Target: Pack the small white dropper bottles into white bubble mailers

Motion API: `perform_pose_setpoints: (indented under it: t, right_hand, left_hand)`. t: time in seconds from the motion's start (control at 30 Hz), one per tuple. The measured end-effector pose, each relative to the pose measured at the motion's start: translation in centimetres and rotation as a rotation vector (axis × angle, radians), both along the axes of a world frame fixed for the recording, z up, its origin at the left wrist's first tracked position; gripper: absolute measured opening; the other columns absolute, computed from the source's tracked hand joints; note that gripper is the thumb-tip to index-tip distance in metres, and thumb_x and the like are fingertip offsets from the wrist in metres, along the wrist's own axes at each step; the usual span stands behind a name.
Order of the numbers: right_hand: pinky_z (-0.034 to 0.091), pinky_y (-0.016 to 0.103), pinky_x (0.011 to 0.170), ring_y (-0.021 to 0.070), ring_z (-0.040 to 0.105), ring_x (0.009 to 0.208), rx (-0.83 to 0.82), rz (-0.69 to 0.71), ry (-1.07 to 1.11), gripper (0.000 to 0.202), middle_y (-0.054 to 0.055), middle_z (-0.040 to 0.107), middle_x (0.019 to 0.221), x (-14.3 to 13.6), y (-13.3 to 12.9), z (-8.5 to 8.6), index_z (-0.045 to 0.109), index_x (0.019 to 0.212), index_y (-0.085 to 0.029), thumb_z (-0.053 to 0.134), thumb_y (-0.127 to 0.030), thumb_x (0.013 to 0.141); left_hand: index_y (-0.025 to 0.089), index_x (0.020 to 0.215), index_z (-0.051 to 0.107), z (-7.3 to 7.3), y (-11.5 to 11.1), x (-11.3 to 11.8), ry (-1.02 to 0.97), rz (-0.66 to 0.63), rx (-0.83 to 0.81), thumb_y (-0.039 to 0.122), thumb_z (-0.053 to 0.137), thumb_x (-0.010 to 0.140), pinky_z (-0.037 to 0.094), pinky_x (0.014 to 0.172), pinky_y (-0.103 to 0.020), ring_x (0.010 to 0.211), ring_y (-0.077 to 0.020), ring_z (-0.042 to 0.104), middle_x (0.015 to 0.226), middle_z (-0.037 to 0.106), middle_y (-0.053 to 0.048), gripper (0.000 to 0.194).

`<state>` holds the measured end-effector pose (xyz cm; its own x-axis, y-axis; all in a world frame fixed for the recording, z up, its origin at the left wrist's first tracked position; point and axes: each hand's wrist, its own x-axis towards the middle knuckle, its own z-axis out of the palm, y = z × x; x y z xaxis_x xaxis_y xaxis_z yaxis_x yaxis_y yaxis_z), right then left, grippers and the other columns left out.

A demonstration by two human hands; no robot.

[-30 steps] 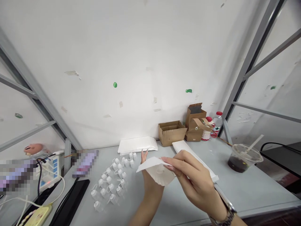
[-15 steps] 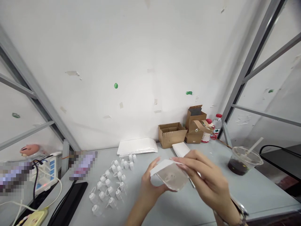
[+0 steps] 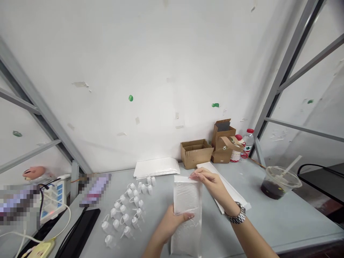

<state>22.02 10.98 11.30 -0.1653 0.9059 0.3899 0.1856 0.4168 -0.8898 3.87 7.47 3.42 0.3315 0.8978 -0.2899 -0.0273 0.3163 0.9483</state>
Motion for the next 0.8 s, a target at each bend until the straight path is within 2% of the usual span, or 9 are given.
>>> perform_pose_setpoints:
  t: [0.1, 0.23, 0.33, 0.4, 0.47, 0.53, 0.63, 0.7, 0.8]
  right_hand:
    - [0.044, 0.03, 0.076, 0.0157, 0.056, 0.082, -0.1, 0.013, -0.027, 0.029, 0.004, 0.06, 0.083, 0.3, 0.4, -0.2, 0.067, 0.072, -0.015, 0.055, -0.041, 0.081]
    - [0.045, 0.027, 0.065, 0.0132, 0.054, 0.07, -0.175, 0.032, -0.102, 0.031, -0.001, 0.055, 0.074, 0.6, 0.8, -0.5, 0.062, 0.086, -0.017, 0.066, -0.042, 0.07]
    - [0.044, 0.027, 0.064, 0.013, 0.052, 0.067, -0.138, 0.121, -0.348, 0.025, 0.0, 0.055, 0.073, 1.3, 0.9, -0.4, 0.064, 0.077, -0.018, 0.064, -0.042, 0.072]
    - [0.045, 0.028, 0.064, 0.0137, 0.052, 0.067, -0.052, 0.101, -0.478, 0.026, 0.001, 0.055, 0.074, 2.3, 0.7, -0.1, 0.064, 0.066, -0.017, 0.062, -0.042, 0.075]
    - [0.045, 0.03, 0.066, 0.0156, 0.052, 0.07, 0.104, -0.029, -0.52, 0.029, 0.002, 0.053, 0.075, 4.0, 0.3, 0.4, 0.064, 0.064, -0.018, 0.059, -0.043, 0.077]
    - [0.045, 0.032, 0.067, 0.0179, 0.051, 0.074, 0.305, -0.23, -0.529, 0.028, 0.004, 0.051, 0.077, 6.3, -0.6, 1.0, 0.066, 0.068, -0.021, 0.056, -0.044, 0.079]
    - [0.041, 0.032, 0.058, 0.0174, 0.047, 0.065, 0.562, -0.53, -0.546, 0.022, 0.003, 0.045, 0.07, 9.8, -2.5, 1.5, 0.07, 0.082, -0.025, 0.053, -0.039, 0.082]
    - [0.039, 0.03, 0.053, 0.0154, 0.044, 0.058, 0.666, -0.654, -0.568, 0.018, 0.001, 0.041, 0.065, 11.6, -3.5, 0.8, 0.069, 0.091, -0.027, 0.052, -0.03, 0.083]
    - [0.041, 0.029, 0.051, 0.014, 0.045, 0.053, 0.777, -0.698, -0.644, 0.024, 0.001, 0.045, 0.061, 13.4, -3.9, -2.6, 0.066, 0.1, -0.025, 0.051, -0.017, 0.083]
  left_hand:
    - [0.015, 0.092, 0.066, 0.2, 0.0, 0.0, 0.014, -0.035, 0.027, 0.033, 0.073, 0.059, 0.048, 0.078, -0.034, 0.088, -0.0253, 0.063, 0.09, 0.071, -0.005, 0.039]
    - [0.017, 0.086, 0.067, 1.1, -0.2, -0.1, 0.082, -0.111, 0.057, 0.028, 0.073, 0.058, 0.048, 0.077, -0.033, 0.085, -0.0249, 0.063, 0.084, 0.072, -0.002, 0.031]
    - [0.018, 0.084, 0.068, 2.0, -0.4, -0.2, 0.134, -0.199, 0.061, 0.028, 0.073, 0.057, 0.048, 0.078, -0.034, 0.086, -0.026, 0.063, 0.083, 0.072, 0.0, 0.03]
    - [0.018, 0.086, 0.068, 2.1, -0.4, -0.3, 0.136, -0.199, 0.091, 0.03, 0.073, 0.058, 0.047, 0.08, -0.036, 0.089, -0.027, 0.063, 0.088, 0.072, -0.002, 0.031]
    - [0.018, 0.095, 0.065, 1.8, -0.1, -0.5, 0.09, -0.109, 0.157, 0.033, 0.071, 0.061, 0.045, 0.088, -0.037, 0.099, -0.0271, 0.059, 0.101, 0.069, -0.005, 0.038]
    - [0.019, 0.104, 0.061, 1.1, 0.2, -0.8, 0.042, 0.058, 0.223, 0.037, 0.07, 0.063, 0.039, 0.097, -0.037, 0.112, -0.0265, 0.052, 0.118, 0.061, -0.009, 0.046]
    - [0.02, 0.108, 0.058, -0.4, 0.6, -1.3, 0.027, 0.295, 0.282, 0.042, 0.068, 0.065, 0.035, 0.101, -0.038, 0.121, -0.0263, 0.044, 0.127, 0.053, -0.011, 0.05]
    - [0.02, 0.107, 0.058, -1.3, 0.7, -1.3, 0.01, 0.37, 0.297, 0.044, 0.065, 0.068, 0.038, 0.099, -0.039, 0.117, -0.026, 0.048, 0.124, 0.055, -0.011, 0.046]
    - [0.021, 0.106, 0.059, -2.4, 0.3, -0.8, -0.015, 0.399, 0.284, 0.045, 0.065, 0.067, 0.042, 0.094, -0.038, 0.111, -0.0259, 0.053, 0.118, 0.059, -0.01, 0.045]
